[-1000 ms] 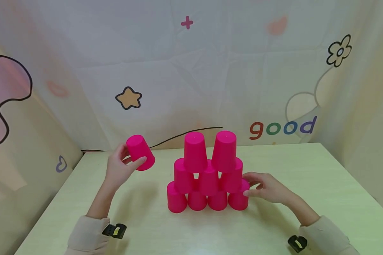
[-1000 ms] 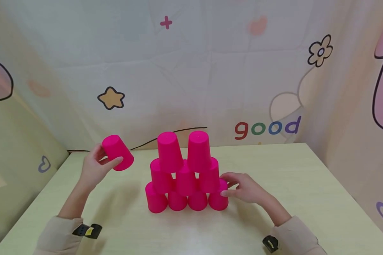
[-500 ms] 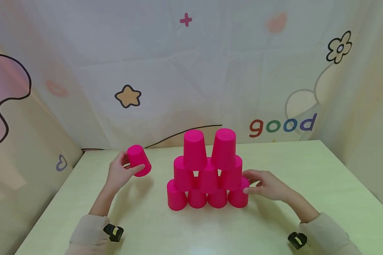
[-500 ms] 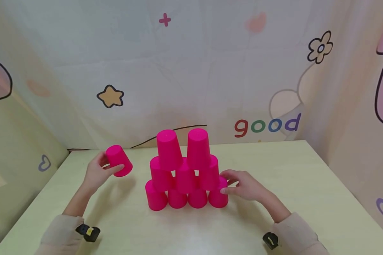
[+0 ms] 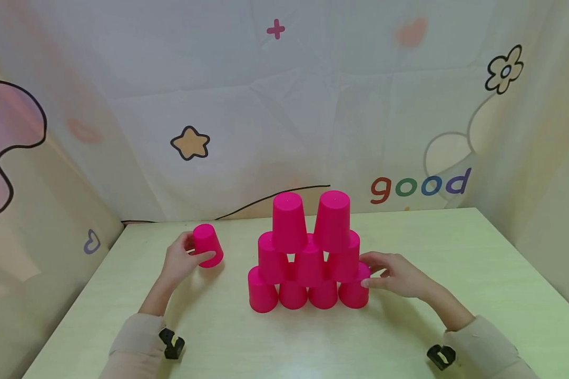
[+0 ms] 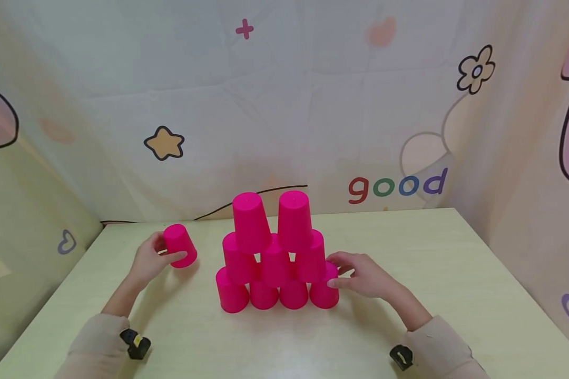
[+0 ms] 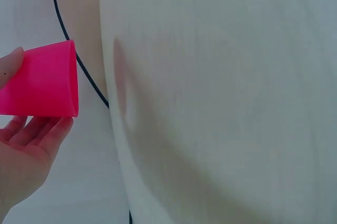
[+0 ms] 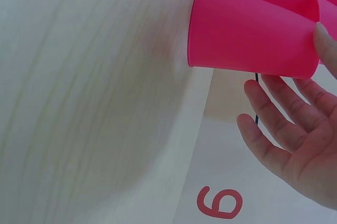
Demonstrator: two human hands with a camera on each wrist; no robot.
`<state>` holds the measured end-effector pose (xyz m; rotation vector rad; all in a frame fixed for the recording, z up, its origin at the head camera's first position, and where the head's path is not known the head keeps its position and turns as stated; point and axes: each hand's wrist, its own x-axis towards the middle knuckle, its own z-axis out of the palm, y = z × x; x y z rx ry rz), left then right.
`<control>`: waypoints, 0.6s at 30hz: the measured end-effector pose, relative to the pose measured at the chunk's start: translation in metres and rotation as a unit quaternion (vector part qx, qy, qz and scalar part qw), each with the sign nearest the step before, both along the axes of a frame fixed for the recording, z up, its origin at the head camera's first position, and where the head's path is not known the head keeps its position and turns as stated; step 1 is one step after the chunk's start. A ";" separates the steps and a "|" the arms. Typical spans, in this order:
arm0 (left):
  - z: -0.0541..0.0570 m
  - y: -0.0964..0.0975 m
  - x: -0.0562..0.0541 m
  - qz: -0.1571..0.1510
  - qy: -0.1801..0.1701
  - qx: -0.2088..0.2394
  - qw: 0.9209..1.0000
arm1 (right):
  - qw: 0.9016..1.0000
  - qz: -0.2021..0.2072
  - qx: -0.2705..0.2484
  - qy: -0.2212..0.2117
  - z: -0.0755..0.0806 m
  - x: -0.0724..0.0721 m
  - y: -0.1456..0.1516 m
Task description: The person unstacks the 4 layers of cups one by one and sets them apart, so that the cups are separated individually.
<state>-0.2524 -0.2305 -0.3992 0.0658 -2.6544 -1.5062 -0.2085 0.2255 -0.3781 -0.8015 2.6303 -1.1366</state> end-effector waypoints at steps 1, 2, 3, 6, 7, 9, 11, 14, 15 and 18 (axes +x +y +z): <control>-0.001 -0.001 -0.001 -0.001 -0.005 -0.001 1.000 | 1.000 0.000 0.000 -0.001 0.000 0.000 0.000; -0.002 -0.002 -0.002 -0.004 -0.009 -0.002 1.000 | 1.000 0.001 -0.001 -0.001 0.000 0.000 0.000; -0.003 -0.003 -0.004 -0.006 -0.013 -0.003 1.000 | 1.000 0.001 -0.001 -0.002 0.000 0.000 0.000; -0.006 -0.004 -0.007 -0.013 -0.019 -0.007 1.000 | 1.000 0.002 -0.002 -0.003 0.001 0.000 0.000; -0.007 -0.005 -0.009 -0.013 -0.021 -0.008 1.000 | 1.000 0.002 -0.003 -0.004 0.001 0.000 0.000; -0.009 -0.005 -0.010 -0.014 -0.025 -0.017 0.999 | 1.000 0.003 -0.004 -0.004 0.001 0.000 0.000; -0.011 -0.006 -0.012 -0.015 -0.030 -0.027 0.999 | 1.000 0.003 -0.005 -0.004 0.000 0.000 0.000; -0.012 -0.008 -0.013 -0.019 -0.038 -0.041 0.998 | 1.000 0.004 -0.003 -0.003 0.000 0.000 0.000; -0.012 -0.009 -0.013 -0.020 -0.041 -0.044 0.998 | 1.000 0.003 -0.003 -0.003 0.000 0.000 0.000; -0.013 -0.010 -0.013 -0.020 -0.047 -0.044 0.998 | 1.000 0.001 -0.001 -0.004 0.001 0.000 0.000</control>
